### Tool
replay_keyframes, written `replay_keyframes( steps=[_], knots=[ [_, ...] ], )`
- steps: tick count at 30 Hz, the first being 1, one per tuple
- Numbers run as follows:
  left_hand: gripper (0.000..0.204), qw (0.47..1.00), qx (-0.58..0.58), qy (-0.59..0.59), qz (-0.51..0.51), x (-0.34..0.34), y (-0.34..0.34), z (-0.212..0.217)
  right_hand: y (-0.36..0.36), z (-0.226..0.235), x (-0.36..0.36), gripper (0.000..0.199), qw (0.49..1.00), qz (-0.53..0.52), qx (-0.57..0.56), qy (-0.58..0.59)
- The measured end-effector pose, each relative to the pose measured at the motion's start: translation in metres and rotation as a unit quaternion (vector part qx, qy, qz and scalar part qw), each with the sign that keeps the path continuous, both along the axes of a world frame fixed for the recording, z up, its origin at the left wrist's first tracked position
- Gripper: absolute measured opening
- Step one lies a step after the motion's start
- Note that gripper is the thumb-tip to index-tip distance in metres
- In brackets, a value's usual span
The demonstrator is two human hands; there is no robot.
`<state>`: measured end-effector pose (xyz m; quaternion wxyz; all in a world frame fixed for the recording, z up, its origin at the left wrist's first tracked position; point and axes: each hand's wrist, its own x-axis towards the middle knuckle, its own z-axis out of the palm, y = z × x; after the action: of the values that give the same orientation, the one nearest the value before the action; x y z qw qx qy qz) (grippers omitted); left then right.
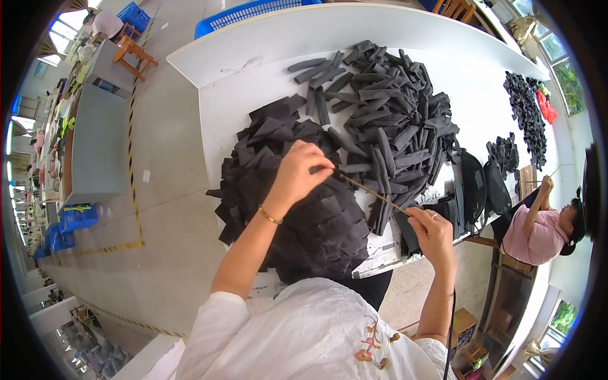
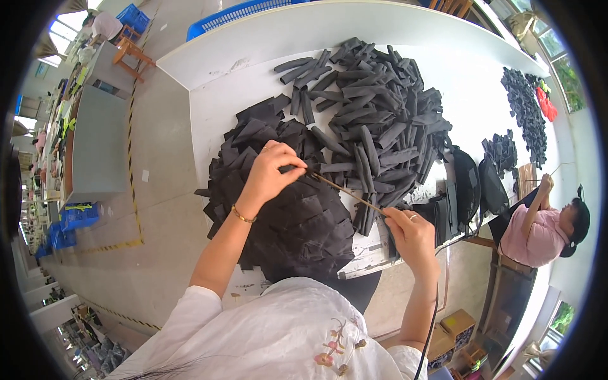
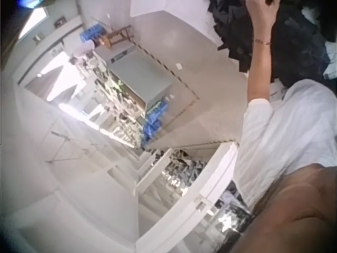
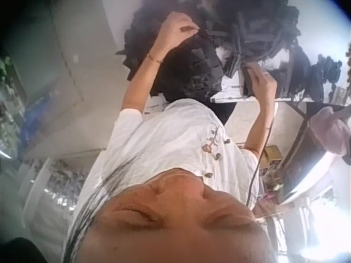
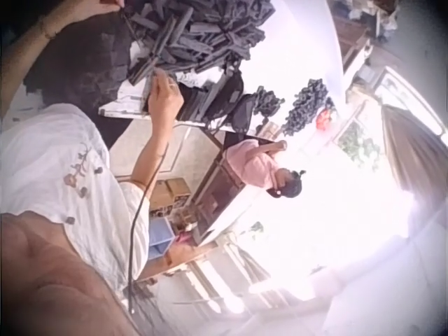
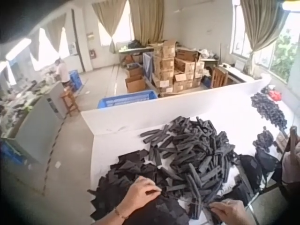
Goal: Using a wooden rod to turn black fabric tubes or straps inside out on a workbench.
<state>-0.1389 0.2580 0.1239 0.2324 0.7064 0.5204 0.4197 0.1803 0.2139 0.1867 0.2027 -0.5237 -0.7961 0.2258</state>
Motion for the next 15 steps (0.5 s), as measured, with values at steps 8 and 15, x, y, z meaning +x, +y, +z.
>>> replay_keyframes(
  steps=[8,15],
  knots=[
    [0.047,0.953,0.152,-0.138,0.223,0.046,-0.043,0.022,-0.033,-0.076,-0.07,0.016,0.907,-0.073,-0.285,0.303],
    [0.029,0.608,-0.29,-0.737,0.056,0.057,-0.071,-0.042,-0.074,-0.097,-0.134,0.014,0.916,-0.072,-0.249,0.308]
  ],
)
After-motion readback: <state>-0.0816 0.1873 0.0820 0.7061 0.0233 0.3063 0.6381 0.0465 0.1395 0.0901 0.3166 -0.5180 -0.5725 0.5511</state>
